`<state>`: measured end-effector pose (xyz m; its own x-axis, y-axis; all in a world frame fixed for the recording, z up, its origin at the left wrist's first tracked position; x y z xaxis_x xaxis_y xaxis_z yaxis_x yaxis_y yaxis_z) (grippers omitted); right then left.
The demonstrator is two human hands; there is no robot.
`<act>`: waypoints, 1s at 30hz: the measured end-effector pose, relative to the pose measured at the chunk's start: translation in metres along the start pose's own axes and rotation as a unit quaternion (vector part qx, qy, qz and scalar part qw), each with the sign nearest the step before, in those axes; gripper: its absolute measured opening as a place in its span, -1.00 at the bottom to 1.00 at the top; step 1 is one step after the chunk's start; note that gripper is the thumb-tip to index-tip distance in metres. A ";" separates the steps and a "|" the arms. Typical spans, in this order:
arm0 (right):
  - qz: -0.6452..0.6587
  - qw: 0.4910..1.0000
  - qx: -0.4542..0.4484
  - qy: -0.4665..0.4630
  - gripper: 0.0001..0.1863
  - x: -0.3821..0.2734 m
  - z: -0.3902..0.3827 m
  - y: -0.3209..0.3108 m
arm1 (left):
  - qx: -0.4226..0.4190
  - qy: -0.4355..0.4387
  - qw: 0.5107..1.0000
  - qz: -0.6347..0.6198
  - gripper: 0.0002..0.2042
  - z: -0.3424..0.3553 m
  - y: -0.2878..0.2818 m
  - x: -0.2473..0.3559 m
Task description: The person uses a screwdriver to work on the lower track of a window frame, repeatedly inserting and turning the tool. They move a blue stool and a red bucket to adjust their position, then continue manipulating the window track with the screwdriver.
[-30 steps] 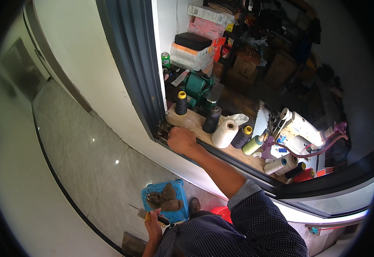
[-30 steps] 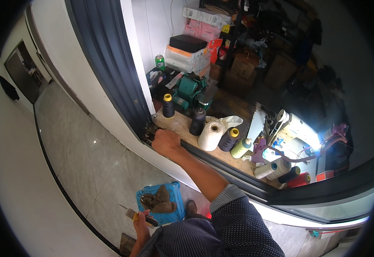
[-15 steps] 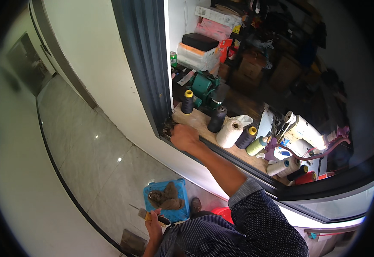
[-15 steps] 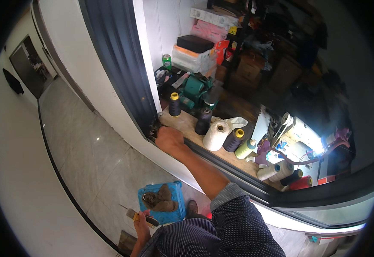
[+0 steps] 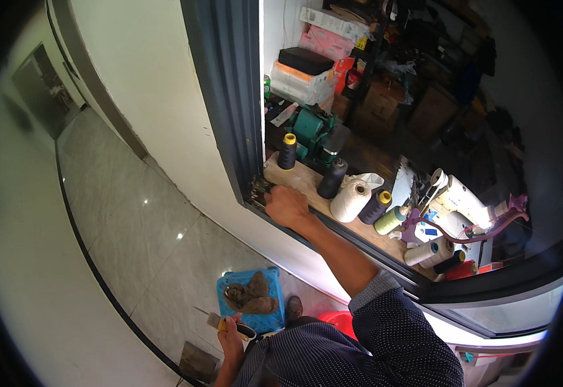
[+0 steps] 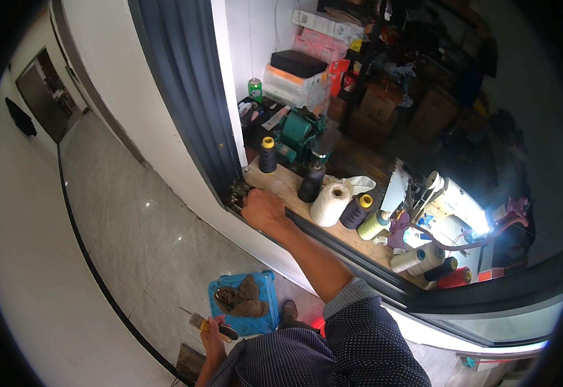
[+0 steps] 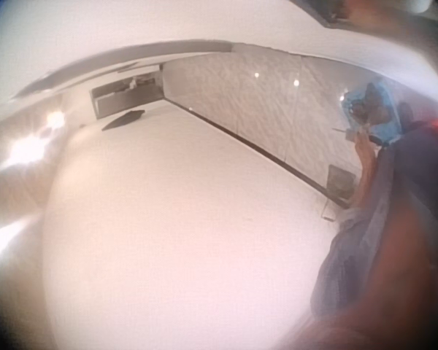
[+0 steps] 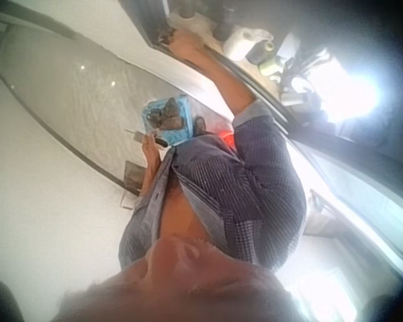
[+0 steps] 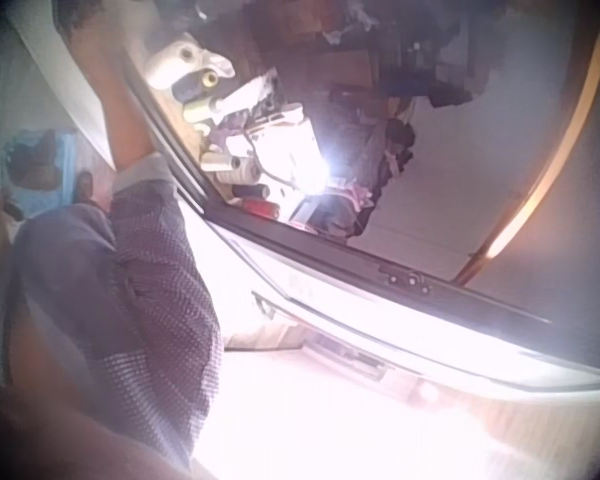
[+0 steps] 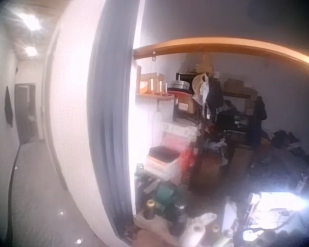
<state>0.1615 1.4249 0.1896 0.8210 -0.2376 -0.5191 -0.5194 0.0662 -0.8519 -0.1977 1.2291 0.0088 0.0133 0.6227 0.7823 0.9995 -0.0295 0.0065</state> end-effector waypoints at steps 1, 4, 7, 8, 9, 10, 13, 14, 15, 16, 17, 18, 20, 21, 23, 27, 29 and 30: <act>0.003 1.000 0.000 0.000 -0.62 -0.001 0.000 0.000 | -0.001 0.000 1.000 0.002 -0.49 0.000 0.000 0.000; 0.006 1.000 0.010 -0.001 -0.62 0.000 -0.001 0.001 | -0.002 -0.005 1.000 0.001 -0.50 0.002 0.001 -0.001; 0.008 1.000 0.017 -0.003 -0.61 0.004 -0.002 0.001 | -0.007 -0.005 1.000 0.007 -0.50 0.002 0.003 0.001; 0.008 1.000 0.019 -0.003 -0.60 0.005 -0.002 0.000 | -0.006 -0.006 1.000 0.008 -0.49 0.002 0.004 0.001; 0.009 1.000 0.017 -0.002 -0.60 0.005 -0.002 0.001 | -0.003 -0.007 1.000 0.010 -0.49 0.003 0.003 0.001; 0.010 1.000 0.015 -0.001 -0.61 0.005 -0.001 0.002 | -0.001 -0.007 1.000 0.011 -0.49 0.003 0.002 0.001; 0.012 1.000 0.012 0.008 -0.62 0.007 0.000 0.001 | -0.003 -0.003 1.000 0.009 -0.48 0.003 0.002 0.003; 0.012 1.000 0.012 0.012 -0.62 0.008 0.000 0.001 | -0.004 -0.004 1.000 0.009 -0.48 0.003 0.002 0.002; 0.016 1.000 0.010 0.012 -0.62 0.009 -0.001 0.001 | -0.004 -0.006 1.000 0.008 -0.48 0.004 0.002 0.001; 0.019 1.000 0.008 0.012 -0.61 0.009 -0.001 0.001 | -0.005 -0.007 1.000 0.008 -0.48 0.004 0.002 0.001; 0.022 1.000 0.007 0.012 -0.61 0.010 -0.002 0.000 | -0.004 -0.006 1.000 0.008 -0.48 0.005 0.001 0.001; 0.024 1.000 0.012 0.007 -0.61 0.011 -0.002 0.000 | -0.003 -0.006 1.000 0.008 -0.48 0.004 0.002 0.002; 0.028 0.999 0.022 -0.002 -0.59 0.012 -0.003 -0.001 | -0.002 -0.005 1.000 0.008 -0.48 0.004 0.001 0.003; 0.028 0.999 0.022 -0.005 -0.60 0.012 -0.003 -0.001 | -0.002 -0.005 1.000 0.009 -0.48 0.004 0.001 0.003; 0.030 0.999 0.023 -0.012 -0.62 0.011 -0.004 -0.002 | -0.003 -0.005 1.000 0.010 -0.48 0.004 0.001 0.004; 0.046 0.998 0.044 -0.024 -0.62 0.009 -0.009 -0.007 | -0.005 -0.005 1.000 0.012 -0.48 0.004 0.003 0.005; 0.048 0.996 0.064 -0.044 -0.62 0.011 -0.014 -0.009 | -0.006 -0.004 1.000 0.015 -0.49 0.004 0.004 0.006; 0.054 0.995 0.076 -0.045 -0.62 0.012 -0.018 -0.009 | -0.005 -0.004 1.000 0.016 -0.49 0.004 0.004 0.006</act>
<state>0.1715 1.4039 0.1927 0.7841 -0.1338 -0.6061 -0.5692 0.2343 -0.7881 -0.1935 1.2361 0.0110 0.0465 0.6271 0.7775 0.9982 -0.0579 -0.0130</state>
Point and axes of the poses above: each hand's wrist, its own z-axis towards the middle knuckle, its own y-axis out of the palm, x = y × z, the point moved 9 cm from there along z, towards the middle knuckle, and after that the axes turned 10 degrees about -y, right-handed, at the moved point
